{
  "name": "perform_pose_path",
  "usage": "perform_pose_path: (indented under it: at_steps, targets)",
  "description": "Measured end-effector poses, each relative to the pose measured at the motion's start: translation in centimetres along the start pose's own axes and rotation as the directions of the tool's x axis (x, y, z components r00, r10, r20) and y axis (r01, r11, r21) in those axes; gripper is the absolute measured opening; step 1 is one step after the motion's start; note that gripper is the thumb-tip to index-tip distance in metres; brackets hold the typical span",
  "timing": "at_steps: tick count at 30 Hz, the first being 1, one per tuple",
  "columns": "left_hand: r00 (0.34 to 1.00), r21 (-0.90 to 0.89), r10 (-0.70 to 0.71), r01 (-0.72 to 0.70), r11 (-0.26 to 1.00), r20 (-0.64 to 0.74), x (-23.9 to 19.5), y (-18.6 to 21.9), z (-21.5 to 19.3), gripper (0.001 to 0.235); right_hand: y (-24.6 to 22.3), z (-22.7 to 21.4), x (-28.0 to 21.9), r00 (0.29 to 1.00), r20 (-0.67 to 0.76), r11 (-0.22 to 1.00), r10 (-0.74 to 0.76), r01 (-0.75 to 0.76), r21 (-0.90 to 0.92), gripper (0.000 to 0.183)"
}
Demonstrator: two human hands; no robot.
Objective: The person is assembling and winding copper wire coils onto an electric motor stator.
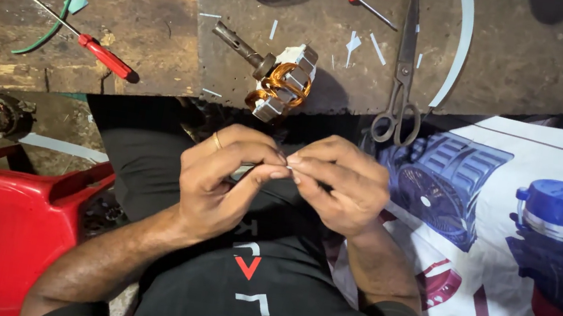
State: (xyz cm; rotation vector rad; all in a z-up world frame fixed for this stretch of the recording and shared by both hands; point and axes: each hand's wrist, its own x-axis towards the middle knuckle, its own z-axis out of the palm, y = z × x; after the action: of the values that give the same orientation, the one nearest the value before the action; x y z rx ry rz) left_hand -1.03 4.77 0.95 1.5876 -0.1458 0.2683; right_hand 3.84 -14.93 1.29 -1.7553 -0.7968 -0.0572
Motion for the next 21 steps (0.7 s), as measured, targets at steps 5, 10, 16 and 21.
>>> perform_pose_path:
  at_steps: [5,10,16,21]
  targets:
    - [0.983,0.228,0.063,-0.023,0.973,-0.171,1.1,-1.9,-1.4,0.014,1.0,0.8,0.6,0.975,-0.202,0.979,0.089,-0.123,-0.161,0.022]
    - [0.991,0.237,-0.047,0.075,0.969,-0.121,3.6,-2.2,-1.4,0.038,0.9,1.3,2.1,0.992,-0.126,0.911,-0.026,-0.028,-0.411,0.024]
    - [0.991,0.190,-0.122,0.129,0.973,-0.050,4.2,-3.3,-1.1,0.036,0.8,1.3,2.5,0.995,-0.097,0.893,-0.020,-0.026,-0.449,0.023]
    - [0.997,0.249,-0.069,0.073,0.966,-0.024,4.1,-3.6,-1.2,0.035,0.2,0.4,3.0,1.000,-0.012,0.896,0.021,-0.024,-0.443,0.024]
